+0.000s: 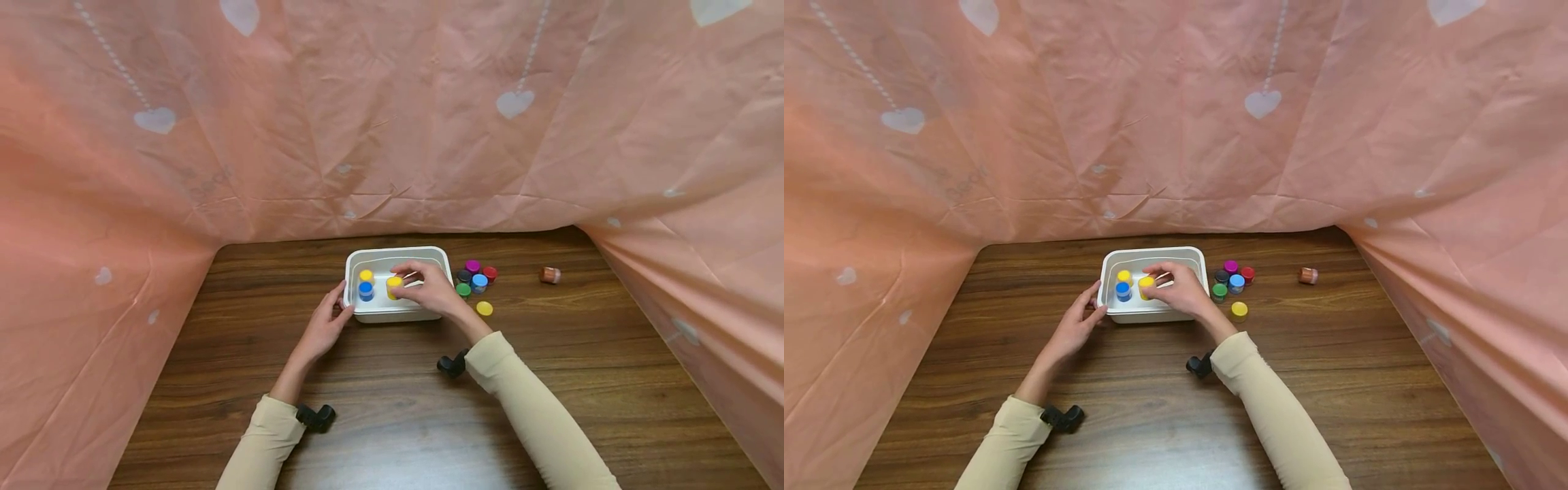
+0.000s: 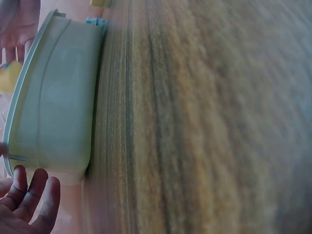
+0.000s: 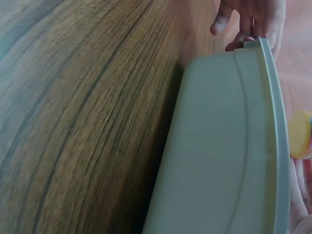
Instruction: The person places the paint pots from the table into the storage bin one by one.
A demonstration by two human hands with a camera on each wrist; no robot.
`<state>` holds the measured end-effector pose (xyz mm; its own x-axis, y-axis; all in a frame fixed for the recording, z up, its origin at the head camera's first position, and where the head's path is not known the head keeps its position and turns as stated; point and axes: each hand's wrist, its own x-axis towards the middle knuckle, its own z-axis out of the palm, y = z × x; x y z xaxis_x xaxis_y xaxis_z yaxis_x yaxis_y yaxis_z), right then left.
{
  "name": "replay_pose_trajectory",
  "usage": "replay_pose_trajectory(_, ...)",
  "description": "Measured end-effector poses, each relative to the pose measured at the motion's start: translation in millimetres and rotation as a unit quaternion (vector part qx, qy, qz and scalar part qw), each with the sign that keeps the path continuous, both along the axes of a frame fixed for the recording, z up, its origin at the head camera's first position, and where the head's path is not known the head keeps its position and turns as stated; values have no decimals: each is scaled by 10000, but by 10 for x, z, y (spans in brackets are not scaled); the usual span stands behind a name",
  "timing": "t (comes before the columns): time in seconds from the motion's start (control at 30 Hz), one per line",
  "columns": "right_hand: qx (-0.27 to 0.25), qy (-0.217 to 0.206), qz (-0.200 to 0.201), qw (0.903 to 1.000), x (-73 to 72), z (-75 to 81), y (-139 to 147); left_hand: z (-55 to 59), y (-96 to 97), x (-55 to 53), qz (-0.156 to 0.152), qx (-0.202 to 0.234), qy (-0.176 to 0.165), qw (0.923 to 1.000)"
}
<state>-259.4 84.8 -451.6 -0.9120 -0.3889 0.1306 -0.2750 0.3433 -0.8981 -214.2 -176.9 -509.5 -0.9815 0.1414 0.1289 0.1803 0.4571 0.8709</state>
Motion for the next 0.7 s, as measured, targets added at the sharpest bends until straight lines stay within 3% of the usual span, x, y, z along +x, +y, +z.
replay_pose_trajectory(0.47, 582, -174, 205, 9979, -90, -95, -315, -2, -17, 11, -41, 31, 158, 9999)
replay_pose_trajectory(0.7, 717, -230, 437, 9962, -185, -125, -410, 3, -27, 0, -63, 48, 84, 9999)
